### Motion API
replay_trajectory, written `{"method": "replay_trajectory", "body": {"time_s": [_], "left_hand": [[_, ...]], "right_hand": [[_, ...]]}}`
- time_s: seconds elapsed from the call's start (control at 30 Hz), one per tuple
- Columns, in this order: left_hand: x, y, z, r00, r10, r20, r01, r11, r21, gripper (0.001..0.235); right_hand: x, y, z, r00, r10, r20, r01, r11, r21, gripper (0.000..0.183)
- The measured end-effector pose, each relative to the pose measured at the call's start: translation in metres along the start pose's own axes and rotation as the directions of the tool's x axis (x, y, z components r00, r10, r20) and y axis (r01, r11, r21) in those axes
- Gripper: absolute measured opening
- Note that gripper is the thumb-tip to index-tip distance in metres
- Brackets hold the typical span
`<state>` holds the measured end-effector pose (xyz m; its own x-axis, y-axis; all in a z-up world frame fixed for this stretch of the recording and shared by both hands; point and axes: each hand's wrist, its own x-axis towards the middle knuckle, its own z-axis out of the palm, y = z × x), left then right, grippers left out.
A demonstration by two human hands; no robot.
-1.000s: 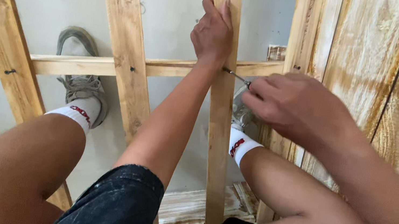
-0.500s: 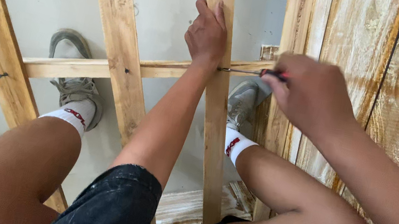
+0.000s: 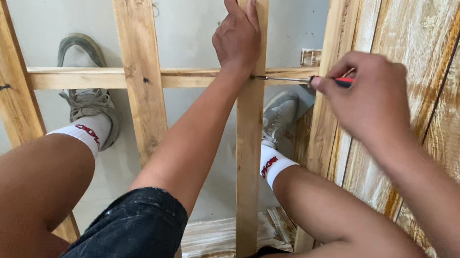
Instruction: The person sits on the floor and uses a screwdriver to drive screws into wooden studs of a wall frame. The person repeatedly positions the screwdriver and turns it to fasten screws into the wood.
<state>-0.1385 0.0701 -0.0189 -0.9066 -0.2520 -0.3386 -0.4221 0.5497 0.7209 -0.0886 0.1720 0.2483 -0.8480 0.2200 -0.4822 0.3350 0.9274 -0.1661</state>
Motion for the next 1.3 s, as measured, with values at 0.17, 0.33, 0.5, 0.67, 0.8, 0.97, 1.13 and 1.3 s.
{"method": "replay_trajectory", "body": {"time_s": [0.17,0.33,0.5,0.67,0.8,0.97,1.13,1.3], "left_hand": [[0.001,0.0,-0.004,1.0,-0.009,0.01,0.009,1.0,0.001,0.042],[-0.003,0.006,-0.013,0.998,-0.025,0.048,0.028,0.998,-0.047,0.042],[0.004,-0.007,0.006,0.998,0.024,-0.059,-0.019,0.997,0.076,0.042],[-0.043,-0.035,-0.047,0.979,0.199,-0.033,-0.196,0.978,0.07,0.03],[-0.108,-0.061,-0.088,0.888,0.411,0.207,-0.458,0.836,0.302,0.076],[-0.111,-0.047,-0.11,0.862,0.198,0.466,-0.372,0.873,0.316,0.119],[-0.1,-0.051,-0.097,0.837,0.149,0.527,-0.334,0.901,0.276,0.102],[-0.101,-0.051,-0.101,0.836,0.204,0.509,-0.351,0.912,0.211,0.096]], "right_hand": [[-0.003,0.008,0.015,0.551,-0.744,0.378,0.793,0.326,-0.515,0.028],[0.011,0.01,0.008,0.377,-0.851,0.366,0.846,0.155,-0.51,0.032],[0.015,0.009,0.012,0.863,-0.503,0.046,0.481,0.791,-0.379,0.018],[-0.002,0.02,0.019,0.879,-0.475,-0.046,0.445,0.85,-0.281,0.018],[-0.012,0.015,0.042,0.873,-0.476,-0.103,0.409,0.831,-0.378,0.018],[-0.024,-0.009,0.029,0.869,-0.496,-0.003,0.462,0.811,-0.358,0.006],[-0.027,-0.014,0.019,0.877,-0.475,0.077,0.462,0.787,-0.41,0.011],[-0.022,-0.016,0.016,0.863,-0.502,0.06,0.489,0.8,-0.348,0.009]]}}
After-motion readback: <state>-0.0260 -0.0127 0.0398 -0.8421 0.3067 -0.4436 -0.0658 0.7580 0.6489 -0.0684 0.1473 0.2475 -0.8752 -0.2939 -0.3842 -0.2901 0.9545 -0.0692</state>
